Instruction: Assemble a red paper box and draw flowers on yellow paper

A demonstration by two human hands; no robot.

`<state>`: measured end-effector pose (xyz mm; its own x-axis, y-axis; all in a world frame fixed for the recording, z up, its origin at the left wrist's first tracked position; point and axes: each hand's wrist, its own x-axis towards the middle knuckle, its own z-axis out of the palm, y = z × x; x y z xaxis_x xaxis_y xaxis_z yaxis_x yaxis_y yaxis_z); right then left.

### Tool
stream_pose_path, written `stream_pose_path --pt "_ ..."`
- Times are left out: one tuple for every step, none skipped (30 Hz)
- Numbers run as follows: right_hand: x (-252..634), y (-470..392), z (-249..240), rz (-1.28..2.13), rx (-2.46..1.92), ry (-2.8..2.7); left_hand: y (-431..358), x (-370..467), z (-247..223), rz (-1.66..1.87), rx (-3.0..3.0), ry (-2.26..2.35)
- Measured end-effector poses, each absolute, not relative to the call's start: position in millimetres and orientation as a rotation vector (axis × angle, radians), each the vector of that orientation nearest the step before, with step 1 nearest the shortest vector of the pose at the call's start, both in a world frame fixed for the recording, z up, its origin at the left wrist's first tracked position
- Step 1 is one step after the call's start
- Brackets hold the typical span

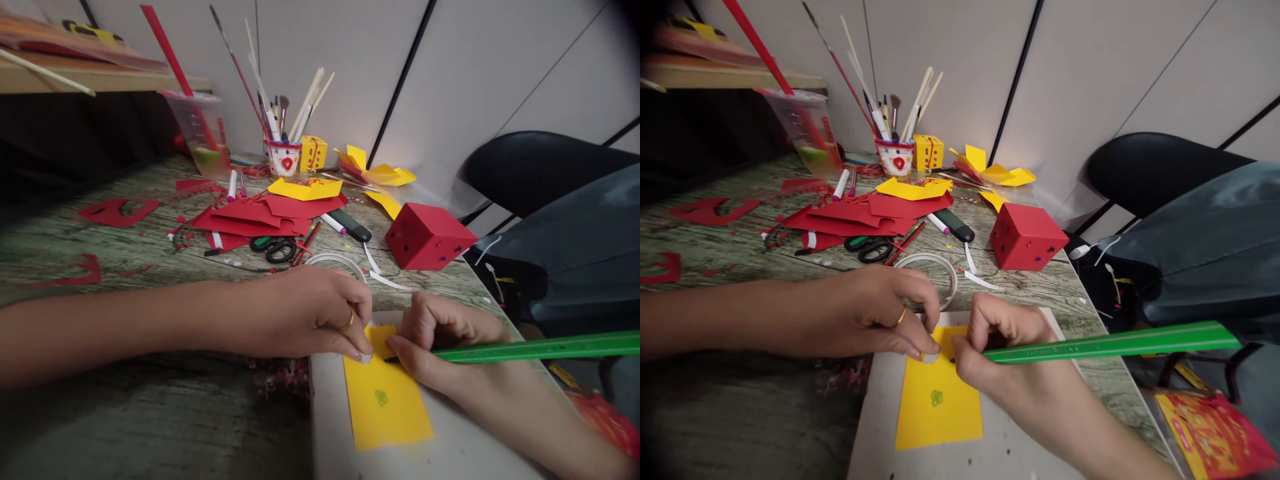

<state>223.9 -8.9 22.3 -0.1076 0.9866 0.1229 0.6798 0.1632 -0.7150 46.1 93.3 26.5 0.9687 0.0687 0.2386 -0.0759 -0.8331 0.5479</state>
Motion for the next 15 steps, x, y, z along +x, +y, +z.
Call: stream_pose_path --pt "223.9 -9.2 22.6 0.671 -1.577 -1.860 93.4 46.1 26.4 0.329 2.546 0.004" --pt "224.0 -9.5 22.9 0.675 -1.579 -1.861 93.4 46.1 26.3 0.332 2.560 0.013" --pt "223.9 -9.7 23.3 0.684 -1.585 -1.858 93.5 46.0 26.0 0.336 2.574 0.020" --pt "223.9 -9.9 23.7 0.695 -1.593 -1.856 93.7 46.0 25.7 0.345 2.586 0.022" --pt "223.7 -9.8 24.1 0.705 -1.601 -1.849 93.8 45.9 25.3 0.355 2.594 0.022" --pt "223.5 -9.7 24.4 0.715 -1.606 -1.845 93.8 45.9 24.9 0.368 2.595 0.015" --pt "223.4 -9.4 24.6 0.721 -1.610 -1.841 93.8 45.9 24.5 0.376 2.592 0.016" --pt "223.2 -9.0 24.7 0.715 -1.613 -1.840 93.6 45.9 24.2 0.380 2.589 0.020" --pt "223.1 -8.5 24.8 0.704 -1.614 -1.845 93.5 45.9 24.0 0.381 2.584 0.022" --pt "223.1 -8.1 24.8 0.691 -1.615 -1.850 93.3 46.0 23.7 0.381 2.576 0.023" --pt "223.2 -7.8 24.8 0.679 -1.617 -1.854 93.2 46.1 23.4 0.381 2.571 0.023" --pt "223.3 -7.5 24.8 0.673 -1.619 -1.858 93.2 46.2 22.9 0.384 2.567 0.021" --pt "223.5 -7.5 24.8 0.674 -1.622 -1.856 93.4 46.4 22.4 0.388 2.560 0.018" --pt "223.8 -7.6 24.6 0.680 -1.624 -1.855 93.6 46.5 21.8 0.392 2.555 0.013" --pt "224.1 -7.9 24.4 0.685 -1.621 -1.855 94.0 46.5 21.1 0.393 2.550 0.009"
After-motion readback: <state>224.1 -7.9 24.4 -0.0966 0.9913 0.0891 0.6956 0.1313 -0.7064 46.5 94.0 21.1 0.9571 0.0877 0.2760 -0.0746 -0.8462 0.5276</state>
